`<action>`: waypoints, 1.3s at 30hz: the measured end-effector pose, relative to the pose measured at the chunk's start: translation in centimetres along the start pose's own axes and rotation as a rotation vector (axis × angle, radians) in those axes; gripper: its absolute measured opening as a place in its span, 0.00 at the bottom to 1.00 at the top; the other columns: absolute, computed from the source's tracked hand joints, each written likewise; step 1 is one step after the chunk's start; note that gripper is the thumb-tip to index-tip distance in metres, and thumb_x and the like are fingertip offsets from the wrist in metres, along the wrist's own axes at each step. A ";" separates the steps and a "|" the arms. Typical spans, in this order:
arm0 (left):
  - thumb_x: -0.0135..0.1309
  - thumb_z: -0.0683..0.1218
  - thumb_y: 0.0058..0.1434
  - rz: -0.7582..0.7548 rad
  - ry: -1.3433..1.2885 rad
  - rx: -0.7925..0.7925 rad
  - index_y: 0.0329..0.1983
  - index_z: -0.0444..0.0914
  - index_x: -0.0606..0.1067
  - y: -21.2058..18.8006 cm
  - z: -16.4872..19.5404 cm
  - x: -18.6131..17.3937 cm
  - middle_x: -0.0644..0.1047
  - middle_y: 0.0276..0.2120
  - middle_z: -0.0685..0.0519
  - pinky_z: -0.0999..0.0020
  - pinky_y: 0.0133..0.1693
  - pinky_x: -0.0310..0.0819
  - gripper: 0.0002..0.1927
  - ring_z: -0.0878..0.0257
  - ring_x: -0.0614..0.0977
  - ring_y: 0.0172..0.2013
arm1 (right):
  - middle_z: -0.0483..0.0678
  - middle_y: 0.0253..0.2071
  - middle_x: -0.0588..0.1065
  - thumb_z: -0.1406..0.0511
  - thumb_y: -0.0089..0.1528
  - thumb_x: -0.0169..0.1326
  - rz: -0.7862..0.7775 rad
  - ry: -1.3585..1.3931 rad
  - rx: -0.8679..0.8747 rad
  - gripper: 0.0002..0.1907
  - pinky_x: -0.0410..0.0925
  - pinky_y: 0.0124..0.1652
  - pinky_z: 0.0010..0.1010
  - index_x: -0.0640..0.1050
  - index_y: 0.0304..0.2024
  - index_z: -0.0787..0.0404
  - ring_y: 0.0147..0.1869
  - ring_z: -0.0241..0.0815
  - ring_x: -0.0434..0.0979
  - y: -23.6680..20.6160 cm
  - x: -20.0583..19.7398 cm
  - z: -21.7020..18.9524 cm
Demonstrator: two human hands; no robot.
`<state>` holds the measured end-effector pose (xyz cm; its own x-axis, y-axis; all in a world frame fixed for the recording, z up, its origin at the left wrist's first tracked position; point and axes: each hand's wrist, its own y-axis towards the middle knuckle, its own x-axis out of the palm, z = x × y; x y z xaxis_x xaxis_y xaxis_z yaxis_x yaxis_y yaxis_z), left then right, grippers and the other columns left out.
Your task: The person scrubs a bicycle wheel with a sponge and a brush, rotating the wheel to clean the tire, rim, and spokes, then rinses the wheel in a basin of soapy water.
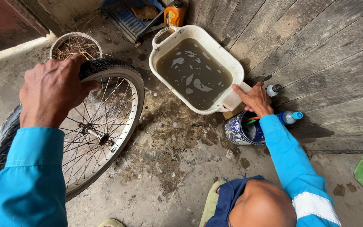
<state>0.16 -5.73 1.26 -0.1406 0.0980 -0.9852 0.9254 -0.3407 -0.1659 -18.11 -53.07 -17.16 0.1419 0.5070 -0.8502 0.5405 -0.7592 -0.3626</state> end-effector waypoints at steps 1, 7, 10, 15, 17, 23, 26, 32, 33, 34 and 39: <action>0.63 0.64 0.59 0.025 -0.001 0.022 0.63 0.55 0.76 0.1 0.0 0.0 0.83 0.31 0.48 0.57 0.28 0.78 0.29 0.53 0.84 0.28 | 0.63 0.36 0.81 0.38 0.60 0.59 0.007 -0.049 0.000 0.51 0.77 0.35 0.41 0.62 0.63 0.74 0.36 0.56 0.86 0.3 -0.2 0.6; 0.65 0.65 0.56 0.179 -0.011 0.117 0.59 0.53 0.79 0.6 -0.5 0.6 0.83 0.31 0.48 0.55 0.28 0.76 0.29 0.51 0.83 0.29 | 0.57 0.39 0.79 0.46 0.62 0.61 0.368 0.042 -0.443 0.34 0.75 0.40 0.43 0.74 0.55 0.66 0.38 0.51 0.82 3.8 0.5 8.0; 0.64 0.65 0.58 0.149 0.003 0.122 0.57 0.51 0.79 1.1 -0.5 0.6 0.82 0.31 0.48 0.56 0.28 0.76 0.27 0.52 0.83 0.28 | 0.55 0.38 0.81 0.58 0.66 0.58 0.374 -0.164 -0.586 0.13 0.75 0.43 0.43 0.81 0.43 0.61 0.40 0.49 0.82 5.1 1.0 12.4; 0.63 0.65 0.57 0.129 -0.031 0.087 0.54 0.47 0.78 1.1 0.3 0.1 0.80 0.30 0.47 0.57 0.24 0.76 0.27 0.53 0.80 0.25 | 0.61 0.39 0.85 0.67 0.57 0.61 -0.596 -0.413 -0.053 0.10 0.77 0.46 0.52 0.87 0.41 0.61 0.42 0.59 0.85 5.0 4.1 15.1; 0.62 0.64 0.59 0.061 -0.051 0.046 0.57 0.47 0.77 1.3 0.7 0.0 0.81 0.31 0.47 0.57 0.25 0.76 0.27 0.53 0.81 0.26 | 0.61 0.41 0.83 0.67 0.57 0.60 -0.657 -0.538 -0.100 0.12 0.76 0.47 0.51 0.85 0.43 0.61 0.44 0.59 0.83 4.1 5.8 14.8; 0.66 0.63 0.54 0.212 -0.074 0.092 0.51 0.45 0.78 1.0 0.9 0.5 0.80 0.36 0.45 0.54 0.27 0.75 0.26 0.50 0.78 0.32 | 0.61 0.49 0.79 0.67 0.58 0.58 -0.490 -0.638 -0.138 0.17 0.73 0.50 0.50 0.81 0.49 0.61 0.50 0.59 0.79 2.2 8.4 13.1; 0.66 0.63 0.56 0.207 -0.039 0.119 0.49 0.43 0.78 0.9 1.1 0.6 0.81 0.35 0.44 0.53 0.32 0.75 0.25 0.50 0.80 0.34 | 0.61 0.53 0.77 0.66 0.58 0.57 -0.459 -0.620 -0.149 0.19 0.71 0.51 0.49 0.80 0.53 0.61 0.54 0.59 0.76 2.4 8.4 12.7; 0.66 0.60 0.59 0.105 -0.105 0.043 0.50 0.41 0.77 0.7 0.4 0.6 0.80 0.36 0.43 0.51 0.30 0.80 0.25 0.47 0.83 0.34 | 0.61 0.61 0.72 0.66 0.59 0.55 -0.434 -0.528 -0.190 0.24 0.68 0.54 0.47 0.76 0.59 0.61 0.60 0.58 0.72 3.0 7.2 14.4; 0.65 0.61 0.60 0.081 -0.082 0.051 0.52 0.41 0.76 0.8 0.4 0.6 0.80 0.36 0.42 0.51 0.28 0.81 0.25 0.48 0.84 0.31 | 0.61 0.62 0.71 0.66 0.59 0.54 -0.447 -0.448 -0.222 0.25 0.67 0.55 0.46 0.75 0.60 0.61 0.61 0.58 0.71 3.0 6.7 15.0; 0.66 0.61 0.58 0.160 -0.074 0.095 0.51 0.42 0.77 0.8 0.3 0.5 0.80 0.35 0.42 0.51 0.27 0.79 0.25 0.47 0.83 0.31 | 0.61 0.64 0.70 0.66 0.59 0.54 -0.454 -0.353 -0.271 0.26 0.67 0.55 0.46 0.74 0.61 0.61 0.62 0.58 0.70 2.9 6.2 15.6; 0.64 0.63 0.59 0.108 -0.026 0.075 0.55 0.45 0.77 1.1 0.2 0.2 0.81 0.33 0.45 0.54 0.24 0.79 0.27 0.50 0.82 0.27 | 0.59 0.52 0.83 0.65 0.62 0.50 -0.490 -0.106 -0.086 0.24 0.72 0.48 0.47 0.82 0.60 0.59 0.52 0.55 0.80 2.5 4.2 16.9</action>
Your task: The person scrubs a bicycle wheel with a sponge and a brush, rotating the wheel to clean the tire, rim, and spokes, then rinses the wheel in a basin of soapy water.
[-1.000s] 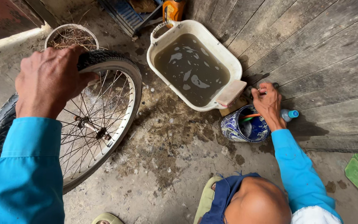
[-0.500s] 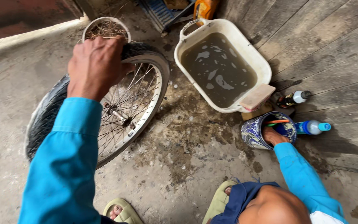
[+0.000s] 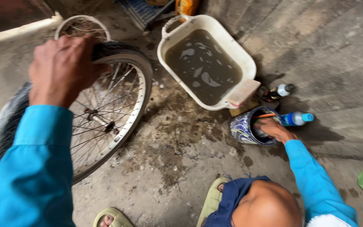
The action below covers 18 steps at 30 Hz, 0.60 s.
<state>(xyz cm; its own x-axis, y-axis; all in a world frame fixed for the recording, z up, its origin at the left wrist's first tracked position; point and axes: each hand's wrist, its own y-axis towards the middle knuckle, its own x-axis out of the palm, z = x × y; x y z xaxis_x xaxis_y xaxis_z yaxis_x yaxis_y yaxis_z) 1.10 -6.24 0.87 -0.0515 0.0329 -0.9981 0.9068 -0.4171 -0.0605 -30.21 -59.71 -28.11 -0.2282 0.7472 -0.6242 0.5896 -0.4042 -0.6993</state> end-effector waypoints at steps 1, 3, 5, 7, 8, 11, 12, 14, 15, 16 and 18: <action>0.64 0.63 0.59 -0.001 0.008 0.010 0.56 0.46 0.77 0.0 0.1 0.0 0.81 0.33 0.45 0.55 0.26 0.78 0.27 0.50 0.82 0.27 | 0.57 0.51 0.83 0.62 0.61 0.56 0.053 0.035 0.004 0.23 0.72 0.49 0.42 0.83 0.58 0.60 0.52 0.51 0.80 0.0 -0.1 0.0; 0.64 0.63 0.59 0.001 0.033 0.018 0.58 0.49 0.77 0.0 0.0 0.1 0.81 0.32 0.45 0.56 0.28 0.77 0.27 0.51 0.82 0.29 | 0.53 0.51 0.81 0.58 0.61 0.63 0.085 0.156 0.071 0.24 0.74 0.45 0.39 0.82 0.57 0.61 0.51 0.44 0.80 0.2 0.0 -0.3; 0.65 0.64 0.58 0.053 0.018 0.040 0.56 0.47 0.78 -0.1 -0.1 0.4 0.82 0.32 0.45 0.56 0.27 0.78 0.28 0.51 0.83 0.28 | 0.49 0.52 0.78 0.57 0.61 0.64 0.046 0.323 0.205 0.25 0.78 0.38 0.40 0.80 0.58 0.61 0.49 0.40 0.78 0.6 0.1 -0.5; 0.66 0.64 0.58 0.098 0.011 0.062 0.55 0.46 0.79 -0.1 -0.4 0.7 0.82 0.32 0.45 0.55 0.27 0.78 0.28 0.50 0.83 0.29 | 0.51 0.45 0.81 0.64 0.54 0.68 -0.035 0.308 0.107 0.25 0.76 0.32 0.35 0.81 0.55 0.59 0.42 0.41 0.80 0.9 0.3 -0.6; 0.66 0.64 0.57 0.116 0.012 0.076 0.54 0.46 0.80 -0.1 -0.5 0.8 0.82 0.33 0.45 0.54 0.28 0.78 0.27 0.50 0.83 0.29 | 0.52 0.42 0.82 0.68 0.51 0.70 -0.074 0.301 0.060 0.26 0.76 0.28 0.33 0.82 0.53 0.58 0.39 0.42 0.82 1.0 0.3 -0.6; 0.67 0.63 0.56 0.146 -0.010 0.108 0.55 0.47 0.80 0.0 -0.6 1.2 0.82 0.33 0.44 0.51 0.29 0.77 0.27 0.47 0.83 0.30 | 0.53 0.41 0.79 0.73 0.56 0.65 0.098 0.214 0.051 0.17 0.78 0.25 0.32 0.79 0.47 0.70 0.34 0.43 0.81 0.9 0.2 -0.5; 0.67 0.63 0.56 0.153 -0.018 0.115 0.55 0.48 0.80 0.0 -0.7 1.2 0.82 0.33 0.44 0.50 0.29 0.77 0.27 0.45 0.83 0.31 | 0.53 0.40 0.79 0.70 0.59 0.62 0.074 0.215 0.088 0.15 0.74 0.25 0.31 0.79 0.48 0.66 0.34 0.42 0.80 0.8 0.0 -0.5; 0.67 0.63 0.57 0.160 0.002 0.119 0.55 0.47 0.80 0.0 -0.5 1.2 0.82 0.34 0.45 0.52 0.29 0.77 0.27 0.47 0.83 0.30 | 0.51 0.40 0.80 0.64 0.65 0.57 0.020 0.216 0.163 0.11 0.66 0.24 0.29 0.79 0.49 0.60 0.33 0.40 0.79 0.4 -0.5 -0.6; 0.67 0.63 0.57 0.164 0.013 0.120 0.55 0.47 0.80 -0.1 -0.5 1.1 0.82 0.34 0.45 0.53 0.28 0.78 0.27 0.48 0.84 0.30 | 0.52 0.41 0.80 0.64 0.66 0.57 0.008 0.210 0.164 0.12 0.66 0.24 0.30 0.79 0.50 0.62 0.34 0.42 0.79 0.2 -0.9 -0.7; 0.67 0.63 0.57 0.157 0.011 0.105 0.55 0.47 0.80 -0.1 -0.4 1.0 0.82 0.34 0.45 0.53 0.28 0.78 0.27 0.48 0.84 0.30 | 0.53 0.42 0.79 0.63 0.67 0.56 -0.004 0.205 0.165 0.13 0.65 0.23 0.31 0.79 0.51 0.64 0.34 0.43 0.79 0.0 -1.3 -0.7; 0.66 0.63 0.57 0.148 0.001 0.079 0.56 0.48 0.80 -0.2 -0.1 0.9 0.82 0.34 0.45 0.53 0.27 0.78 0.27 0.49 0.83 0.30 | 0.53 0.45 0.79 0.65 0.66 0.56 -0.008 0.259 0.141 0.15 0.69 0.25 0.32 0.79 0.52 0.66 0.37 0.43 0.80 -0.3 -2.1 -0.8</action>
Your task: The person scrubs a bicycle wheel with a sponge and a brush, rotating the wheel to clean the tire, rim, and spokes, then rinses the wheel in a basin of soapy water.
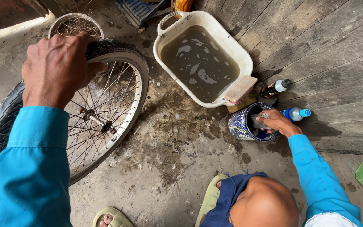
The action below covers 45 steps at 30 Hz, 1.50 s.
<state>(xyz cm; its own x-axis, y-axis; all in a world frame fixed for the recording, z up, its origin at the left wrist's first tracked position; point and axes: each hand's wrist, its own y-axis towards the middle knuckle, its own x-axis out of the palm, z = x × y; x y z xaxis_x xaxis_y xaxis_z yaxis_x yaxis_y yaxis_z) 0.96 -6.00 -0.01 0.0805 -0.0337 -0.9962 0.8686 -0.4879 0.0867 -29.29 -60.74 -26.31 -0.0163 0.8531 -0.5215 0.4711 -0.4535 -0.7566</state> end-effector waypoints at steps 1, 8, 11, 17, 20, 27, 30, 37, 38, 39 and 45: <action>0.65 0.63 0.58 -0.062 0.002 -0.034 0.58 0.50 0.79 0.1 0.0 -0.1 0.82 0.33 0.45 0.54 0.27 0.79 0.27 0.49 0.84 0.30 | 0.52 0.47 0.78 0.69 0.63 0.56 -0.002 0.058 -0.025 0.16 0.74 0.28 0.33 0.79 0.53 0.66 0.40 0.42 0.81 -0.1 -0.2 0.0; 0.66 0.64 0.57 -0.051 0.019 -0.034 0.57 0.49 0.80 0.2 -0.2 0.0 0.81 0.31 0.46 0.55 0.26 0.78 0.28 0.51 0.82 0.27 | 0.52 0.47 0.79 0.67 0.63 0.62 0.047 0.088 -0.050 0.18 0.73 0.26 0.29 0.77 0.54 0.62 0.40 0.39 0.78 0.5 1.2 0.7; 0.66 0.64 0.58 -0.048 0.025 -0.013 0.57 0.49 0.80 0.0 -0.4 0.0 0.82 0.30 0.46 0.55 0.26 0.78 0.27 0.52 0.82 0.27 | 0.55 0.41 0.80 0.69 0.61 0.64 0.109 0.096 -0.089 0.13 0.74 0.26 0.30 0.81 0.46 0.70 0.36 0.42 0.77 0.8 2.4 1.0; 0.66 0.63 0.57 -0.062 0.006 -0.035 0.56 0.49 0.80 -0.2 -0.2 -0.6 0.81 0.32 0.46 0.54 0.28 0.77 0.27 0.50 0.82 0.29 | 0.55 0.38 0.80 0.66 0.61 0.58 0.236 0.052 -0.173 0.11 0.69 0.26 0.39 0.81 0.45 0.65 0.35 0.46 0.79 1.3 3.9 0.8; 0.66 0.64 0.57 -0.072 0.019 -0.030 0.56 0.48 0.80 -0.1 -0.2 -0.5 0.81 0.31 0.46 0.55 0.28 0.77 0.27 0.50 0.83 0.29 | 0.63 0.42 0.79 0.59 0.60 0.66 0.506 -0.326 -0.455 0.25 0.73 0.40 0.44 0.77 0.52 0.70 0.42 0.56 0.80 1.5 4.3 0.5; 0.66 0.64 0.59 -0.026 0.017 0.018 0.54 0.46 0.80 0.0 -0.8 0.4 0.81 0.30 0.45 0.55 0.27 0.76 0.26 0.50 0.82 0.27 | 0.66 0.45 0.80 0.62 0.59 0.58 0.469 -0.378 -0.361 0.19 0.72 0.48 0.48 0.79 0.49 0.67 0.48 0.64 0.80 1.7 4.5 0.4; 0.67 0.63 0.58 0.024 -0.013 0.038 0.54 0.47 0.81 -0.2 -0.9 0.5 0.81 0.31 0.45 0.53 0.28 0.77 0.26 0.49 0.82 0.28 | 0.69 0.45 0.78 0.60 0.59 0.59 0.499 -0.378 -0.338 0.22 0.71 0.49 0.51 0.78 0.51 0.68 0.50 0.68 0.78 1.6 4.4 0.5; 0.68 0.63 0.56 0.001 0.001 0.005 0.53 0.46 0.80 0.0 -0.5 0.5 0.82 0.32 0.45 0.55 0.27 0.79 0.26 0.50 0.83 0.29 | 0.64 0.42 0.80 0.52 0.68 0.49 0.480 -0.395 -0.223 0.23 0.70 0.49 0.55 0.83 0.42 0.65 0.48 0.69 0.78 0.9 4.2 1.0; 0.68 0.62 0.56 -0.011 -0.015 -0.007 0.54 0.46 0.80 0.1 -0.5 0.5 0.82 0.32 0.45 0.55 0.27 0.79 0.27 0.50 0.83 0.29 | 0.64 0.42 0.80 0.51 0.69 0.48 0.480 -0.375 -0.206 0.25 0.71 0.49 0.56 0.84 0.41 0.65 0.47 0.69 0.79 0.7 4.2 1.0; 0.68 0.62 0.56 -0.021 -0.032 -0.020 0.55 0.46 0.79 0.2 -0.5 0.5 0.82 0.33 0.46 0.55 0.27 0.79 0.27 0.50 0.83 0.28 | 0.63 0.41 0.80 0.51 0.69 0.50 0.497 -0.358 -0.223 0.24 0.71 0.47 0.53 0.84 0.40 0.65 0.46 0.67 0.79 0.6 4.1 0.9; 0.68 0.61 0.58 -0.004 -0.072 -0.025 0.53 0.45 0.80 -0.1 -0.4 0.6 0.81 0.32 0.46 0.54 0.28 0.79 0.25 0.50 0.83 0.29 | 0.59 0.38 0.78 0.54 0.70 0.55 0.292 0.063 -0.112 0.22 0.63 0.27 0.40 0.76 0.51 0.69 0.37 0.47 0.81 -0.7 2.7 0.7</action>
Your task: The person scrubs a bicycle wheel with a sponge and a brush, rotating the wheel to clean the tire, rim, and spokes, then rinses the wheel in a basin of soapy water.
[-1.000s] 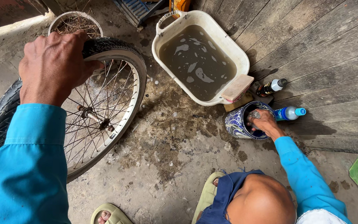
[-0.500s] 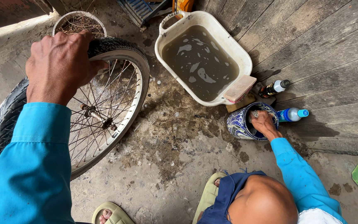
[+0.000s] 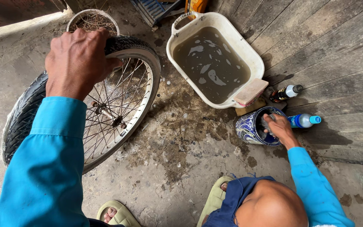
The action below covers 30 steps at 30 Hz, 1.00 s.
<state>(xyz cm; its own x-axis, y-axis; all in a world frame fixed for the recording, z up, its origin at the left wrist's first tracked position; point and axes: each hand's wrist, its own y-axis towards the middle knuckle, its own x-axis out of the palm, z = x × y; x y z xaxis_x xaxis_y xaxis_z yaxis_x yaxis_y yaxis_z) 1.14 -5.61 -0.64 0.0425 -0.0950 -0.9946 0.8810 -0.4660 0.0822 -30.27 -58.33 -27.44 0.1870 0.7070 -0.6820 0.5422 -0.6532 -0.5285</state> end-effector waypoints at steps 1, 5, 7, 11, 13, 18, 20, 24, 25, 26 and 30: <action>0.69 0.61 0.57 0.018 -0.005 0.011 0.52 0.45 0.80 0.0 0.0 0.0 0.82 0.33 0.46 0.53 0.29 0.78 0.25 0.49 0.83 0.30 | 0.54 0.39 0.79 0.55 0.68 0.56 -0.010 0.023 0.030 0.22 0.63 0.25 0.36 0.75 0.56 0.65 0.36 0.43 0.80 -0.1 -0.5 0.0; 0.70 0.60 0.55 0.048 -0.025 0.012 0.51 0.46 0.81 -0.4 0.0 -0.3 0.81 0.34 0.44 0.49 0.31 0.78 0.24 0.45 0.83 0.34 | 0.52 0.42 0.79 0.64 0.63 0.55 -0.198 0.254 0.006 0.17 0.68 0.24 0.35 0.77 0.51 0.68 0.36 0.39 0.82 -0.5 -2.3 0.3; 0.70 0.59 0.55 0.050 -0.044 0.001 0.51 0.46 0.81 -0.6 0.0 -0.4 0.81 0.35 0.44 0.48 0.31 0.78 0.24 0.44 0.83 0.35 | 0.52 0.42 0.81 0.66 0.60 0.57 -0.209 0.269 0.035 0.16 0.71 0.25 0.37 0.74 0.51 0.59 0.37 0.43 0.84 -0.8 -3.3 0.5; 0.71 0.59 0.53 0.061 -0.063 -0.003 0.52 0.48 0.81 -0.9 0.1 -0.6 0.81 0.35 0.44 0.47 0.31 0.78 0.25 0.42 0.83 0.35 | 0.56 0.43 0.80 0.67 0.60 0.61 -0.140 0.379 0.009 0.15 0.77 0.31 0.37 0.77 0.49 0.63 0.41 0.46 0.82 -2.1 -5.3 -0.3; 0.71 0.60 0.53 0.070 -0.045 0.006 0.53 0.48 0.81 -0.9 0.1 -0.7 0.81 0.35 0.43 0.48 0.30 0.77 0.26 0.43 0.83 0.34 | 0.56 0.45 0.79 0.63 0.63 0.61 -0.235 0.551 -0.075 0.14 0.75 0.29 0.37 0.75 0.47 0.64 0.43 0.46 0.82 -3.0 -6.1 -1.5; 0.67 0.60 0.56 0.007 -0.059 -0.020 0.57 0.49 0.79 -1.1 0.4 -0.4 0.81 0.34 0.46 0.56 0.27 0.78 0.27 0.52 0.82 0.30 | 0.55 0.51 0.75 0.66 0.62 0.62 -0.336 0.656 -0.174 0.17 0.77 0.42 0.40 0.74 0.51 0.63 0.50 0.48 0.80 -5.7 -3.2 -7.2; 0.64 0.60 0.60 -0.082 -0.020 -0.056 0.62 0.51 0.77 -1.4 0.7 -0.4 0.81 0.34 0.48 0.58 0.26 0.78 0.27 0.54 0.82 0.28 | 0.55 0.53 0.76 0.68 0.60 0.60 -0.485 0.749 -0.197 0.22 0.77 0.48 0.41 0.75 0.56 0.62 0.54 0.48 0.80 -7.3 -0.8 -10.3; 0.66 0.63 0.58 -0.100 -0.005 -0.042 0.53 0.46 0.80 -2.4 0.8 -0.9 0.82 0.33 0.47 0.57 0.27 0.77 0.25 0.54 0.82 0.29 | 0.55 0.57 0.76 0.70 0.61 0.59 -0.735 0.821 -0.196 0.26 0.75 0.54 0.38 0.73 0.62 0.66 0.57 0.48 0.79 -11.3 3.9 -17.6; 0.67 0.62 0.56 -0.071 -0.046 -0.032 0.52 0.47 0.80 -2.8 0.5 -1.2 0.82 0.33 0.48 0.56 0.29 0.77 0.24 0.54 0.82 0.30 | 0.55 0.56 0.77 0.69 0.61 0.58 -0.765 0.814 -0.209 0.25 0.76 0.53 0.38 0.74 0.62 0.66 0.56 0.47 0.80 -12.2 4.8 -19.6; 0.68 0.61 0.55 -0.040 -0.087 -0.020 0.51 0.48 0.80 -3.2 0.2 -1.5 0.83 0.33 0.49 0.55 0.30 0.76 0.24 0.53 0.82 0.30 | 0.55 0.56 0.77 0.69 0.61 0.58 -0.793 0.808 -0.222 0.25 0.76 0.53 0.38 0.74 0.61 0.67 0.55 0.47 0.80 -13.2 5.6 -21.4; 0.69 0.59 0.54 0.111 -0.188 -0.057 0.53 0.47 0.79 -5.0 -1.8 -2.7 0.83 0.35 0.47 0.52 0.34 0.77 0.25 0.49 0.83 0.34 | 0.50 0.49 0.79 0.69 0.59 0.60 -0.907 0.687 -0.313 0.24 0.77 0.47 0.33 0.74 0.58 0.64 0.49 0.42 0.82 -16.4 8.1 -27.5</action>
<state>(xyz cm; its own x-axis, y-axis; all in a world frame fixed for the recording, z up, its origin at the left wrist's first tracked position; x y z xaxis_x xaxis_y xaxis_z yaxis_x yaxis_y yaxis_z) -2.54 -1.40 1.54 0.0570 -0.3073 -0.9499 0.9013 -0.3934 0.1813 -15.08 -34.44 -10.43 -0.0205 0.9383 0.3453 0.8629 0.1910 -0.4678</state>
